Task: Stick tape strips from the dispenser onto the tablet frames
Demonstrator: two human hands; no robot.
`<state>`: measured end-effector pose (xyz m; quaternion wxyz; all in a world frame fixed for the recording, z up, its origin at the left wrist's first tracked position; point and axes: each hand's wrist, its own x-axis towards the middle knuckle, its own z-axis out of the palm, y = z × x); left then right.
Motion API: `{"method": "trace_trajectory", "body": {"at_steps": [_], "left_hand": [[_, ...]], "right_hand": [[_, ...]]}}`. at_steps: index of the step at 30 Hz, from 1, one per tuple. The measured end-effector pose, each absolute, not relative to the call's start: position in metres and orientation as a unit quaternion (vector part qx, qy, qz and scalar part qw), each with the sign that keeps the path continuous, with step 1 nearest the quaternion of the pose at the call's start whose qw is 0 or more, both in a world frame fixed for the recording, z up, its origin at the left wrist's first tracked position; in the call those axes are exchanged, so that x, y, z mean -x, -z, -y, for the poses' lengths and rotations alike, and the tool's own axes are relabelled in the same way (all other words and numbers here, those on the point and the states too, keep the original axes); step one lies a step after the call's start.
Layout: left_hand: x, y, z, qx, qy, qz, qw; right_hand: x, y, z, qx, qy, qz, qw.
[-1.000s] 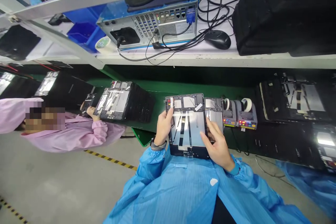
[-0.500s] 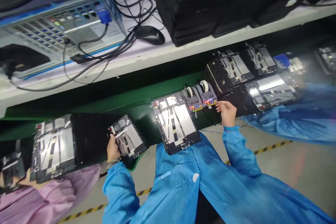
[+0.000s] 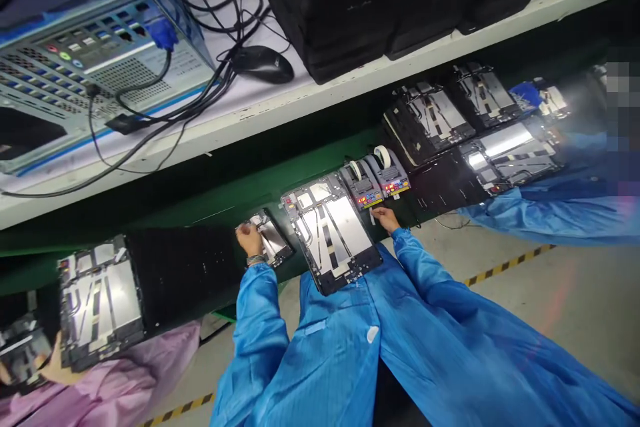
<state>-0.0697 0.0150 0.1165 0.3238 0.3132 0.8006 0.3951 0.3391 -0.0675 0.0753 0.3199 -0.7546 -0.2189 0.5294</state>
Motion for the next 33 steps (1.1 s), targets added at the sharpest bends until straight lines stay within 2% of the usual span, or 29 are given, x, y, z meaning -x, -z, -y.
{"method": "trace_trajectory", "body": {"at_steps": [5, 9, 12, 15, 17, 20, 33], "left_hand": [[0.022, -0.155, 0.015, -0.407, -0.439, -0.672, 0.437], [-0.012, -0.201, 0.046, -0.450, -0.471, -0.597, 0.468], [-0.024, -0.216, 0.054, -0.466, -0.474, -0.569, 0.484], [-0.028, -0.218, 0.053, -0.464, -0.478, -0.575, 0.475], [-0.028, -0.219, 0.053, -0.458, -0.480, -0.585, 0.467], [-0.030, -0.219, 0.054, -0.454, -0.488, -0.585, 0.462], [-0.033, -0.218, 0.052, -0.458, -0.489, -0.586, 0.456]], "right_hand": [[-0.371, -0.107, 0.082, 0.710, -0.578, 0.272, 0.296], [-0.383, -0.196, 0.053, 0.566, -0.659, 0.449, 0.210], [-0.344, -0.271, 0.006, 0.425, -0.648, 0.625, 0.088], [-0.281, -0.315, -0.039, 0.312, -0.589, 0.744, -0.056], [-0.243, -0.322, -0.061, 0.307, -0.524, 0.785, -0.123], [-0.211, -0.315, -0.080, 0.307, -0.472, 0.808, -0.176], [-0.197, -0.314, -0.088, 0.321, -0.399, 0.833, -0.211]]}}
